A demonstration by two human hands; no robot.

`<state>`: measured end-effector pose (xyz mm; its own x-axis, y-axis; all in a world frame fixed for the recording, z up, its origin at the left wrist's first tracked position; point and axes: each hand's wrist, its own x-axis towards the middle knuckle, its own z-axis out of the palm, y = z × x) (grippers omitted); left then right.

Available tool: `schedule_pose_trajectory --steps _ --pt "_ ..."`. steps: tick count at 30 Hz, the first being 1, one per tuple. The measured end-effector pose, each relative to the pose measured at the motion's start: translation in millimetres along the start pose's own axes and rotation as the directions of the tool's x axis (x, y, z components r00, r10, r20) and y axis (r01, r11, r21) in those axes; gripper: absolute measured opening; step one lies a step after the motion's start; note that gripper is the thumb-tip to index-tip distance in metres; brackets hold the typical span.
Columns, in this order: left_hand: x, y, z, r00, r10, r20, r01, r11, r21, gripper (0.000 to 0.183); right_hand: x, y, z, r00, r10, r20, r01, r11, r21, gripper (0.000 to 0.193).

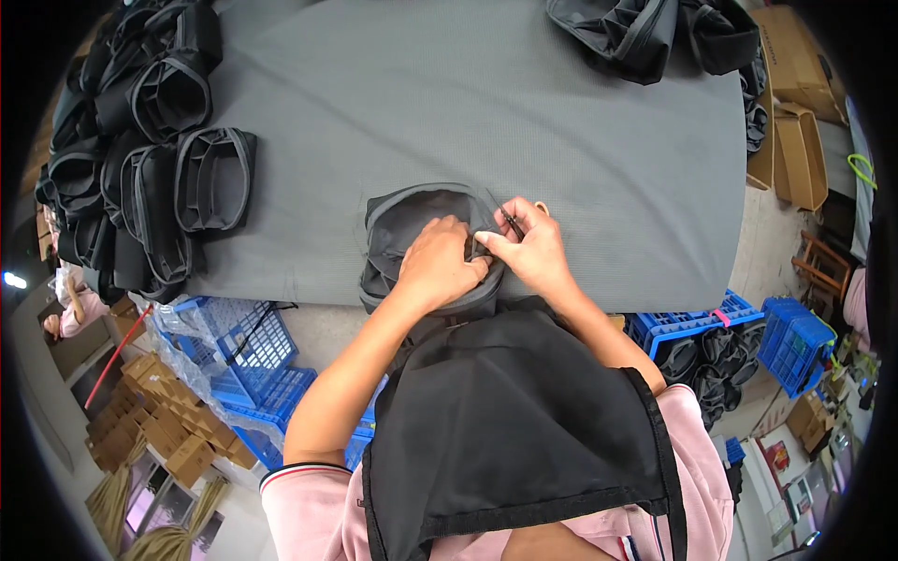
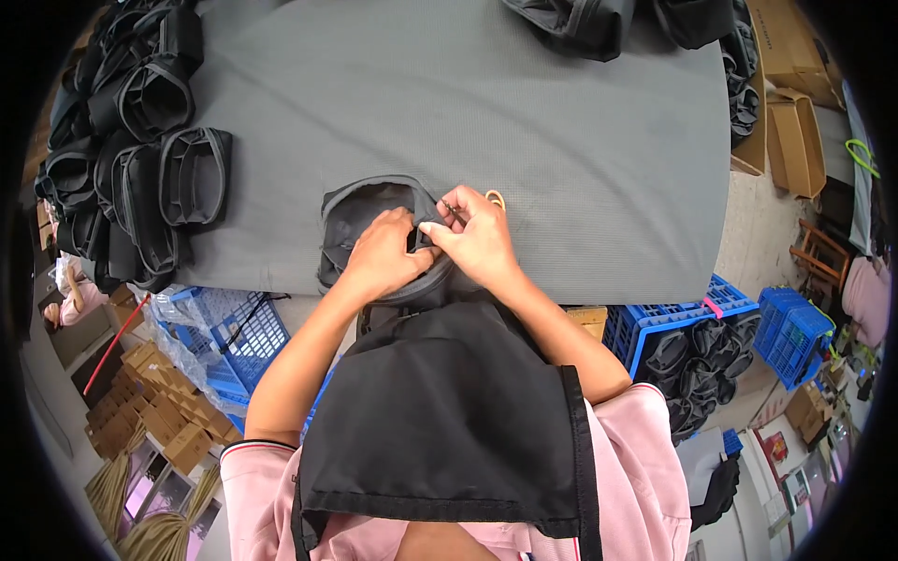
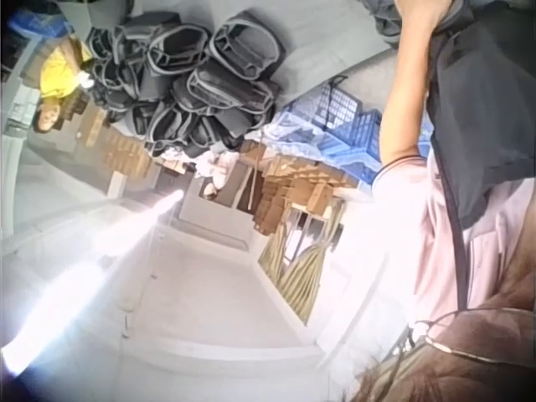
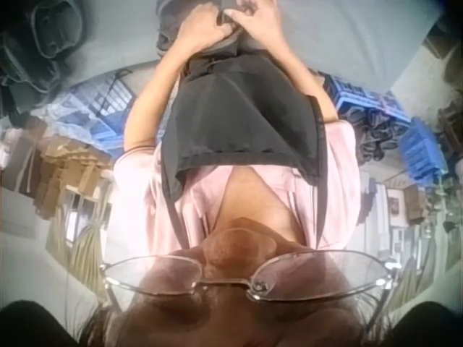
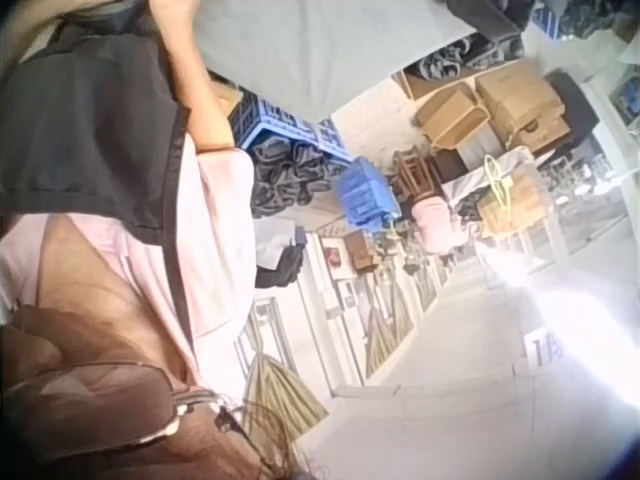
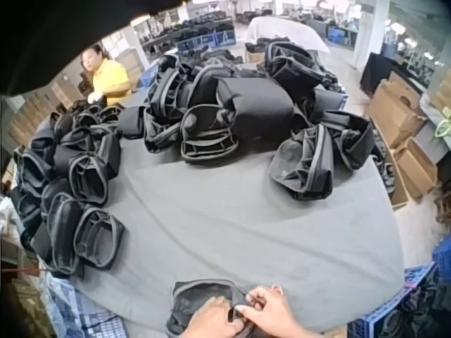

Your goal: The recorder uses small thread snippers to remove excess threads from black fabric bags at a factory production table.

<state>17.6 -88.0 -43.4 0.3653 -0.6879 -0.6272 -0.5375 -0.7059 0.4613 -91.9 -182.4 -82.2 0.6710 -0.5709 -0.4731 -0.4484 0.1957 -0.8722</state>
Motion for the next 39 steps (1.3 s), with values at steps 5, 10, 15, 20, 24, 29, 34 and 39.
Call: schedule_pose_trajectory --steps 5,10,15,20,24,29,34,39 --pt "7 -7 -5 0.995 0.030 0.091 -0.027 0.999 -0.043 0.034 3 12 -24 0.995 0.060 0.074 -0.081 0.945 0.317 0.018" --pt "9 -3 4 0.995 0.081 -0.066 -0.078 0.996 0.048 0.040 -27 24 -41 0.987 -0.133 -0.088 0.129 0.990 -0.052 0.021" --pt "17 2 6 0.998 -0.011 -0.069 0.011 1.000 -0.003 0.042 -44 3 -45 0.933 -0.360 0.029 0.331 0.821 -0.465 0.024" --pt "19 3 11 0.997 0.002 -0.080 -0.002 1.000 0.001 0.034 -40 -5 -45 0.871 -0.458 0.178 0.439 0.564 -0.699 0.025" --pt "17 3 14 0.992 0.025 -0.123 -0.026 1.000 -0.008 0.031 -35 -12 -41 0.843 -0.490 0.222 0.472 0.475 -0.743 0.024" --pt "15 -1 20 0.975 0.079 -0.208 -0.085 0.996 -0.020 0.027 -30 -24 -36 0.843 -0.441 0.308 0.482 0.361 -0.799 0.022" --pt "11 -4 26 0.958 0.102 -0.269 -0.124 0.990 -0.068 0.028 -29 -42 -35 0.864 -0.326 0.384 0.476 0.275 -0.836 0.019" --pt "11 -4 26 0.962 0.097 -0.255 -0.119 0.990 -0.072 0.025 -27 -46 -36 0.879 -0.237 0.414 0.466 0.245 -0.850 0.023"
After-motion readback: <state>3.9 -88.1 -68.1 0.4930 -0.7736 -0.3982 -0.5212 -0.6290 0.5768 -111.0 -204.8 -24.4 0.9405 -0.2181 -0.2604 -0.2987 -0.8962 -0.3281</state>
